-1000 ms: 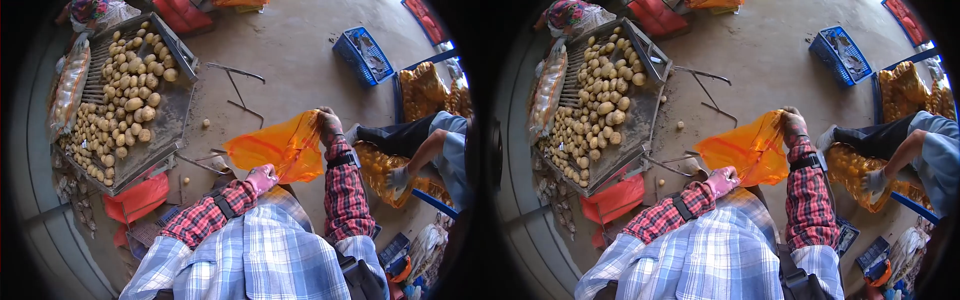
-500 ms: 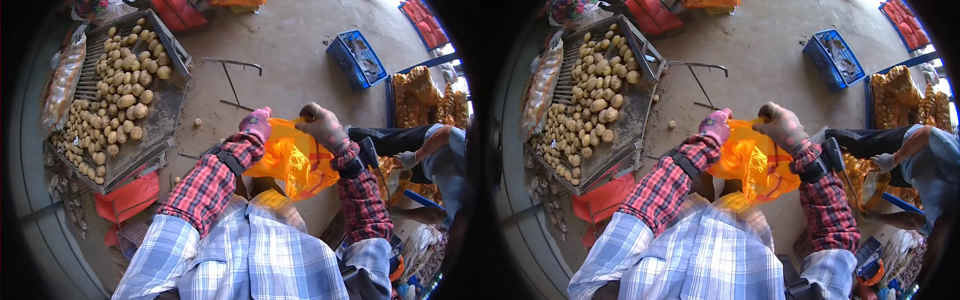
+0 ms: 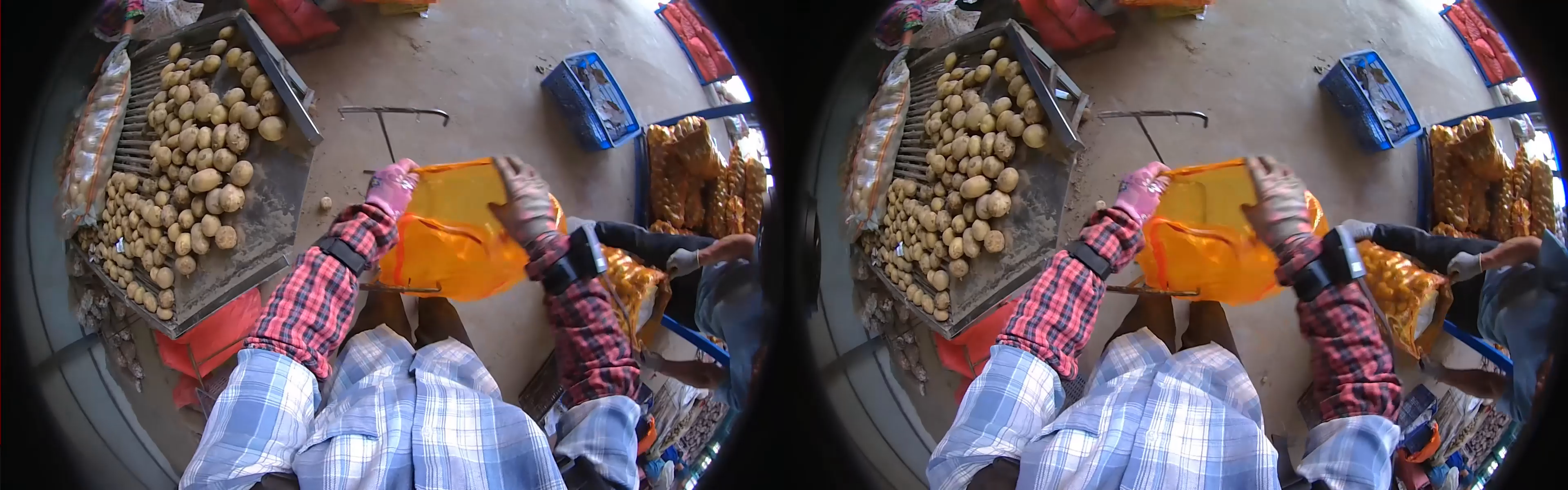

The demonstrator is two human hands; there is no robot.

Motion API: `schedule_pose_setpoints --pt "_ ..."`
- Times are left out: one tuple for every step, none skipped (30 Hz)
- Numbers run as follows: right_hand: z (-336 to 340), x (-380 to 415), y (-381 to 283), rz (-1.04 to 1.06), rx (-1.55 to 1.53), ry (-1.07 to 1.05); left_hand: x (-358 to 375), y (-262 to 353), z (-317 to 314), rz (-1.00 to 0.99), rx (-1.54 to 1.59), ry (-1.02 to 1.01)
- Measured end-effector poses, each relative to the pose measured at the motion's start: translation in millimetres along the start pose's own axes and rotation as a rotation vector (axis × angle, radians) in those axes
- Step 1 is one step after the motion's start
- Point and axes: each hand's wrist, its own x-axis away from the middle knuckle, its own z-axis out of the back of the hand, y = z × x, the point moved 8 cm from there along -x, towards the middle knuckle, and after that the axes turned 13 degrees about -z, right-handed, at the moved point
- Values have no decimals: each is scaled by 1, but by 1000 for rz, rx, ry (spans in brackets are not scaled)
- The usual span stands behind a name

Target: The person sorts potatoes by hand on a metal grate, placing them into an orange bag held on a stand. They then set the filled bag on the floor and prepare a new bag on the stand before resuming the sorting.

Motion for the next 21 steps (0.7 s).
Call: schedule_pose_setpoints --pt "-15 -8 -25 -4 26 -47 -2 6 3 -81 27 49" --pt "-37 -18 -41 -8 50 -93 -4 9 13 -76 9 61" --pt "-79 -36 -26 -81 61 -156 -7 19 23 -103 79 30" --pt "-78 -50 -35 -67 48 -159 -7 19 30 -124 153 -6" --pt "-79 -62 -33 -184 -17 -193 -6 8 38 -111 145 -4" --pt "-83 -71 -30 -303 -77 -226 -6 -1 43 -135 213 -41" --pt "-69 -72 -43 -161 -39 63 -6 -5 44 -162 284 -78" --pt "-75 -79 -48 -160 -39 56 -6 -11 44 -155 285 -78" --pt "-65 -85 -62 -70 -136 164 -6 -5 41 -208 285 -167" --pt "-55 -87 -75 22 -232 267 -3 -1 35 -258 286 -253" --pt "-50 -90 -82 37 -297 309 -2 -4 33 -301 262 -249" --pt "-58 -94 -81 42 -301 295 -2 -13 34 -286 264 -246" --pt "-84 -103 -80 75 -277 26 -5 -22 40 -297 246 -195" --pt "-111 -106 -80 107 -248 -235 -8 -30 46 -317 224 -145" --pt "-137 -106 -80 152 84 -414 -10 -41 55 -291 270 -37" --pt "-144 -105 -76 154 85 -420 -11 -51 56 -285 273 -36" --pt "-139 -100 -79 226 -117 -284 -10 -62 57 -270 325 -27" --pt "-131 -95 -80 292 -319 -147 -11 -71 58 -253 377 -18" --pt "-107 -95 -97 232 -461 -160 -12 -59 60 -344 229 -57" --pt "-97 -95 -114 220 -461 -177 -13 -54 60 -330 240 -67" --pt "-86 -93 -133 302 -534 -205 -13 -46 51 -333 180 -155"
